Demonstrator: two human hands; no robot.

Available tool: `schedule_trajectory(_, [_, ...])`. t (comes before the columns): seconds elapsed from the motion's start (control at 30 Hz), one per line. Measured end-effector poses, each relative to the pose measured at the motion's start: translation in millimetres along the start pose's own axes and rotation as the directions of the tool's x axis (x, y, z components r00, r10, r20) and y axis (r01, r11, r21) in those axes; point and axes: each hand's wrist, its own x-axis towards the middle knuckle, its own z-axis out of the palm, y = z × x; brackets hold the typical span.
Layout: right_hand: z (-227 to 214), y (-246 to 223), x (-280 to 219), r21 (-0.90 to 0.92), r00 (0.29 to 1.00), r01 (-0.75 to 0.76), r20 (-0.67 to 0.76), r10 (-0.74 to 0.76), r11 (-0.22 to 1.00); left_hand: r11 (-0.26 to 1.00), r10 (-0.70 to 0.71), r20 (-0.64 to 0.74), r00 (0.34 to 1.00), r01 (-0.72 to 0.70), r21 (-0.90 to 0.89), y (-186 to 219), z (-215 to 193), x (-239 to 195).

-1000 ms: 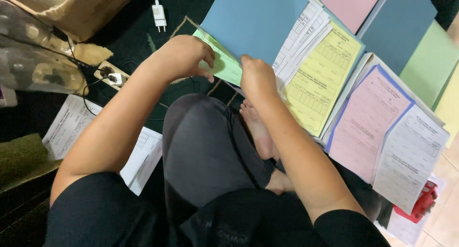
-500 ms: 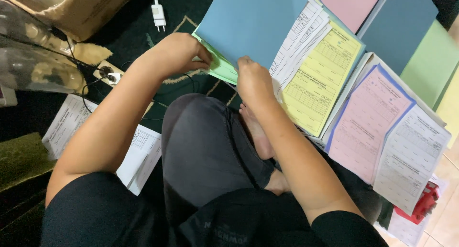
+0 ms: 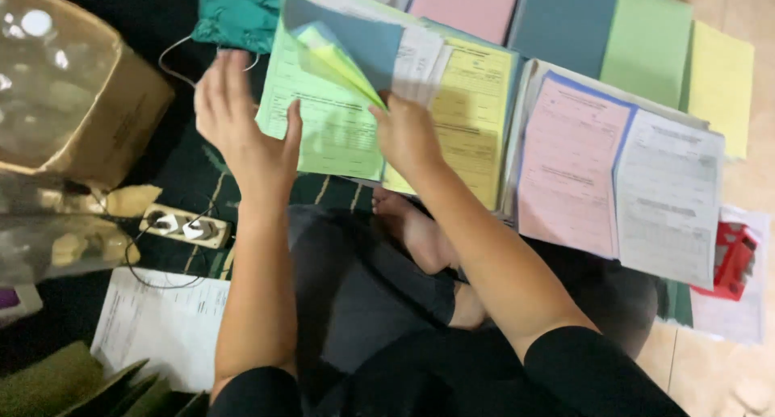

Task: Sorting various colored paper forms into organized sets and stapling them together.

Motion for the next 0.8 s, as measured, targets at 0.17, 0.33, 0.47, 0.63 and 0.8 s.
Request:
schedule_trajectory(0.17, [-155, 105, -57, 0.351, 0.897, -0.276, -0.240, 0.371, 0.895, 0.839, -0.470, 0.041, 0.882, 0.461, -0.290, 8, 75, -3])
schedule_trajectory(0.33, [-206, 272, -118, 0.749, 0.777, -0.402, -0.024, 0.629, 0.526, 0.156, -0.292, 0.824, 0.485, 0.874, -0.459, 79, 135, -4])
schedule_trajectory(0.47, [-195, 279, -155, 0.802, 0.576, -0.555, 0.181, 0.797, 0.218, 0.067, -0.249, 0.935, 0.253, 0.968, -0.244, 106, 189, -59])
schedule_trajectory(0.63, [-167, 317, -180, 0.766, 0.609, -0.613, 0.300, 0.734, 0.195, 0.390, -0.303, 0.927, 0.223, 0.916, -0.093, 129, 189, -57])
schedule_trajectory(0.8, [-173, 316, -179, 0.635, 0.682, -0.668, 0.315, 0.660, 0.388, 0.561, -0.252, 0.906, 0.339, 0.814, -0.148, 117, 197, -77])
